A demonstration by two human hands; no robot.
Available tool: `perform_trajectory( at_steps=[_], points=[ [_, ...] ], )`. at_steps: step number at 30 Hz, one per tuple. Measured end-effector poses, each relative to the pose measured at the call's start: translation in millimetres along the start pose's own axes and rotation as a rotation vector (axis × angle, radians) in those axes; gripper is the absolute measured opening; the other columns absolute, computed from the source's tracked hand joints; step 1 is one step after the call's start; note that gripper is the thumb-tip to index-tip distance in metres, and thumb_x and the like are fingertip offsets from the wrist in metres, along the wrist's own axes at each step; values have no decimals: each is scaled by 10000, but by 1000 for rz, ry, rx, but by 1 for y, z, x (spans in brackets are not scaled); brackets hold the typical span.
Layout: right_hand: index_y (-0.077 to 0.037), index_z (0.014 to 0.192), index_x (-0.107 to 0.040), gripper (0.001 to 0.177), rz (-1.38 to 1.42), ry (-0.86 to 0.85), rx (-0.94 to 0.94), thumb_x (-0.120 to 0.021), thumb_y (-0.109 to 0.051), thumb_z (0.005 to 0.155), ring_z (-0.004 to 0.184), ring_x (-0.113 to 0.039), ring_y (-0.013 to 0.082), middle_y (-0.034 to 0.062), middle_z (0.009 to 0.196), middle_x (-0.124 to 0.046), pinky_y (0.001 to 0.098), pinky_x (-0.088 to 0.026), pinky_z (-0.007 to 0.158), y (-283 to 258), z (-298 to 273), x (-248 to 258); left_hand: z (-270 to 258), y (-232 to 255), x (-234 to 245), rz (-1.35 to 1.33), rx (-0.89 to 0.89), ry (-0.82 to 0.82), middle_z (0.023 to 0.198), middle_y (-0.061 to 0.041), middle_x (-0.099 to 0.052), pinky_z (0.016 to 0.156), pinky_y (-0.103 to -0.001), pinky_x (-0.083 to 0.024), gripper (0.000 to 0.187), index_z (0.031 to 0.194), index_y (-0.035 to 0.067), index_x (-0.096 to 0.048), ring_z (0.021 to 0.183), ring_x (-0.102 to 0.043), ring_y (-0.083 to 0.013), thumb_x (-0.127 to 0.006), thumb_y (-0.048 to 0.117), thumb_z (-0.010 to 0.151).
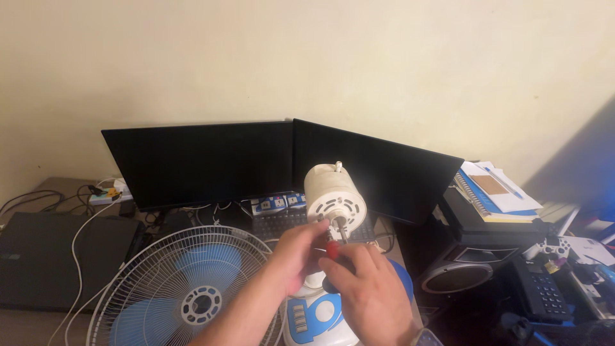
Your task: The person uses a screwdriver to loosen and remove a screw from the back of a white fan motor housing. They then use a wrench to further loosen the screw and remove it from the motor housing.
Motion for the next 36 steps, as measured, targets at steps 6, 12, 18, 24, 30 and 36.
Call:
perform_trajectory(
  at_steps=[6, 12, 18, 24, 30, 36],
  points=[
    [-194, 1021, -803, 408, -32, 44, -97, -756, -38, 647, 952, -673, 262, 61, 1055, -657, 382, -555, 767, 7, -23, -8, -3, -1, -7, 18, 7, -35, 838, -110, -690, 615, -337, -538, 281, 1027, 7, -690, 712, -668, -213, -629, 269, 945],
    [-185, 1027, -782, 456, 202, 189, -221, -814, -15, 605, 941, -712, 188, 56, 1049, -687, 279, -603, 749, 38, -96, -20, -14, -12, 3, 265, 25, 25, 856, -83, -716, 647, -333, -533, 417, 1017, 29, -711, 736, -698, -199, -566, 413, 945],
    [-134, 980, -734, 310, 258, 203, -775, -839, -42, 703, 877, -786, 154, 37, 931, -797, 280, -599, 737, 132, -240, -60, -6, -7, 47, 442, -23, 229, 891, -84, -741, 690, -347, -555, 374, 1047, 86, -735, 797, -702, -199, -582, 402, 917],
    [-13, 1096, -627, 301, 869, 138, -1640, -798, -71, 855, 704, -766, 334, 248, 911, -748, 426, -620, 578, 189, -336, -128, 1, -21, 60, 473, -82, 278, 977, -101, -735, 727, -345, -566, 374, 1089, 32, -688, 866, -711, -206, -622, 358, 917],
    [7, 1028, -593, 321, 996, 258, -1405, -793, -53, 784, 642, -739, 286, 195, 867, -745, 365, -567, 505, 156, -253, -107, -21, 16, 45, 546, -482, 421, 1250, -99, -645, 909, -381, -549, 544, 1363, 69, -461, 1104, -677, -232, -661, 243, 888],
    [-59, 1004, -555, 325, 984, 246, -1081, -798, -14, 793, 805, -668, 186, 113, 912, -714, 300, -548, 668, 113, -163, -83, -52, 109, -55, 1415, -1019, 241, 1517, -258, -383, 1128, -477, -367, 756, 1464, 88, -485, 1396, -393, -423, -756, 111, 758]
  ],
)
Point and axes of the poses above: each hand's wrist, its own z-axis towards the middle knuckle, its own x-axis out of the back of the hand, y = z × x, the point moved 10 cm from there along z, towards the middle knuckle
